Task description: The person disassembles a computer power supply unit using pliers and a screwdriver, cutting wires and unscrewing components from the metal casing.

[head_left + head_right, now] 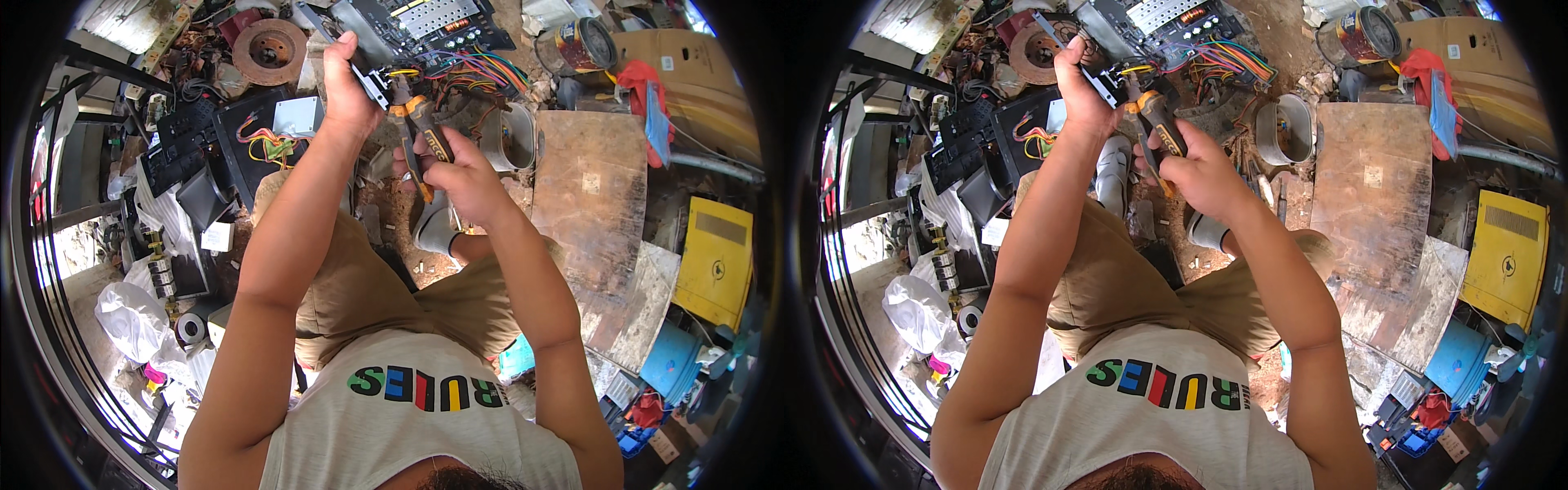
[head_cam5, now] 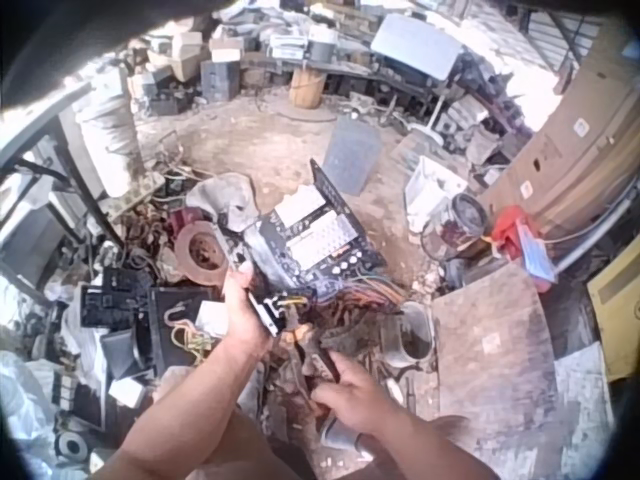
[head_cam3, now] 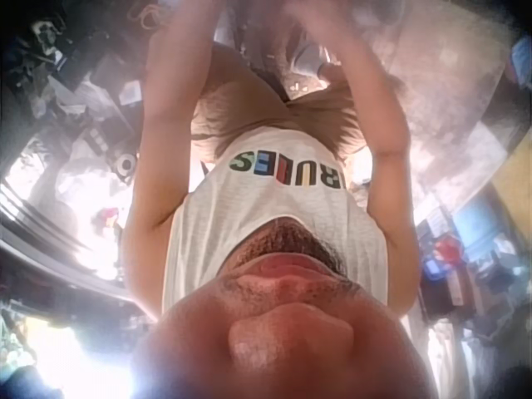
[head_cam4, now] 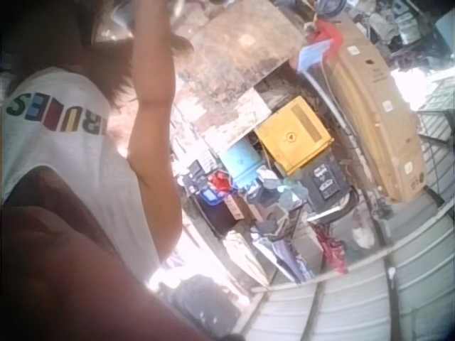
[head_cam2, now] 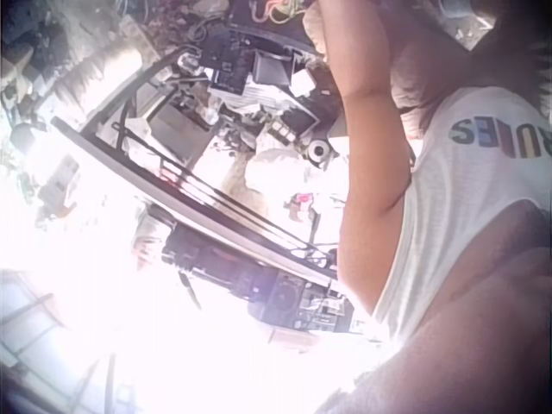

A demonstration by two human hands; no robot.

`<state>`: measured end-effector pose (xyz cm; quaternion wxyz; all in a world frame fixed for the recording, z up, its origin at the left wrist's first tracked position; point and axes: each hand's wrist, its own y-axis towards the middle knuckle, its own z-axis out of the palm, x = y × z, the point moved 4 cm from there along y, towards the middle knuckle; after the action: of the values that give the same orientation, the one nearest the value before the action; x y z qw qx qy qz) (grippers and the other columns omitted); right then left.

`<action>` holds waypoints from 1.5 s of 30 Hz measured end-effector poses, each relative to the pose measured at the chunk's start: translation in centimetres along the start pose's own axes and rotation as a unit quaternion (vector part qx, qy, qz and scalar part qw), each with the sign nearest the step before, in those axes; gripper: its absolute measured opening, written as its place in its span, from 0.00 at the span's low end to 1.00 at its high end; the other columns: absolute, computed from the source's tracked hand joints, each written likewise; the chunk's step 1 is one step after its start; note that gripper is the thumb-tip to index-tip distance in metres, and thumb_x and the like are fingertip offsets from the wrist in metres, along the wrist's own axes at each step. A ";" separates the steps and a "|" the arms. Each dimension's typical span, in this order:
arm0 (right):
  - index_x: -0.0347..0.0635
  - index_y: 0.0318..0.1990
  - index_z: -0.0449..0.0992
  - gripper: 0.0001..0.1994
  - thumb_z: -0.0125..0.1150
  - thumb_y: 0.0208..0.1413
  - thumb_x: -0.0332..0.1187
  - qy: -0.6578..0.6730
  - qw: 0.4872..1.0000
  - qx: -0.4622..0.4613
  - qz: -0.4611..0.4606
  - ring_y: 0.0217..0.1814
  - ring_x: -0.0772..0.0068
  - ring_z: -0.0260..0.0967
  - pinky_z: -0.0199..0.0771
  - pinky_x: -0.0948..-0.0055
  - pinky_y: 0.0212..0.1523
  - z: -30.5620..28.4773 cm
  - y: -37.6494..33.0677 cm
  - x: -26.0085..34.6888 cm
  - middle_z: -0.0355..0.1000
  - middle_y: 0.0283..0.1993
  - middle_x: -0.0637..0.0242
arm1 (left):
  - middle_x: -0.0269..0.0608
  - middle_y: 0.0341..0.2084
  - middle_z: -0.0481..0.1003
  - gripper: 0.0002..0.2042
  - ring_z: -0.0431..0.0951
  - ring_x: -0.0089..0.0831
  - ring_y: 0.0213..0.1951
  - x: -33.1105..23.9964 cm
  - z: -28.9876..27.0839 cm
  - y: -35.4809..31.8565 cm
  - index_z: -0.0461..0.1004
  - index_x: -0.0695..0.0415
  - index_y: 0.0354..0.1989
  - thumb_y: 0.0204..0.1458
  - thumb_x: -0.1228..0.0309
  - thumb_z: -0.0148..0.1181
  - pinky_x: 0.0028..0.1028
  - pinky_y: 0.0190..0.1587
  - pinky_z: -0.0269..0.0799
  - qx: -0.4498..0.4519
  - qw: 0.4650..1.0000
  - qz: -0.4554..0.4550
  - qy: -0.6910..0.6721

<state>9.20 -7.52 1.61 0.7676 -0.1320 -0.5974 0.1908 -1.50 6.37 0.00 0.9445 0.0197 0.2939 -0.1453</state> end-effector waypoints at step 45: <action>0.36 0.62 0.66 0.29 0.49 0.48 0.22 -0.167 0.985 -0.037 -0.010 0.51 0.69 0.74 0.75 0.67 0.52 -0.6 -2.0 -0.3 0.74 0.55 0.59 | 0.38 0.45 0.77 0.22 0.77 0.39 0.48 -0.2 -0.4 -0.7 0.74 0.54 0.49 0.49 0.54 0.55 0.40 0.55 0.71 0.046 0.999 0.022 0.017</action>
<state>9.96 -9.43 2.03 0.6536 -0.1205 -0.7252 0.1802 -2.05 5.81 -0.19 0.9404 0.0723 0.3024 -0.1378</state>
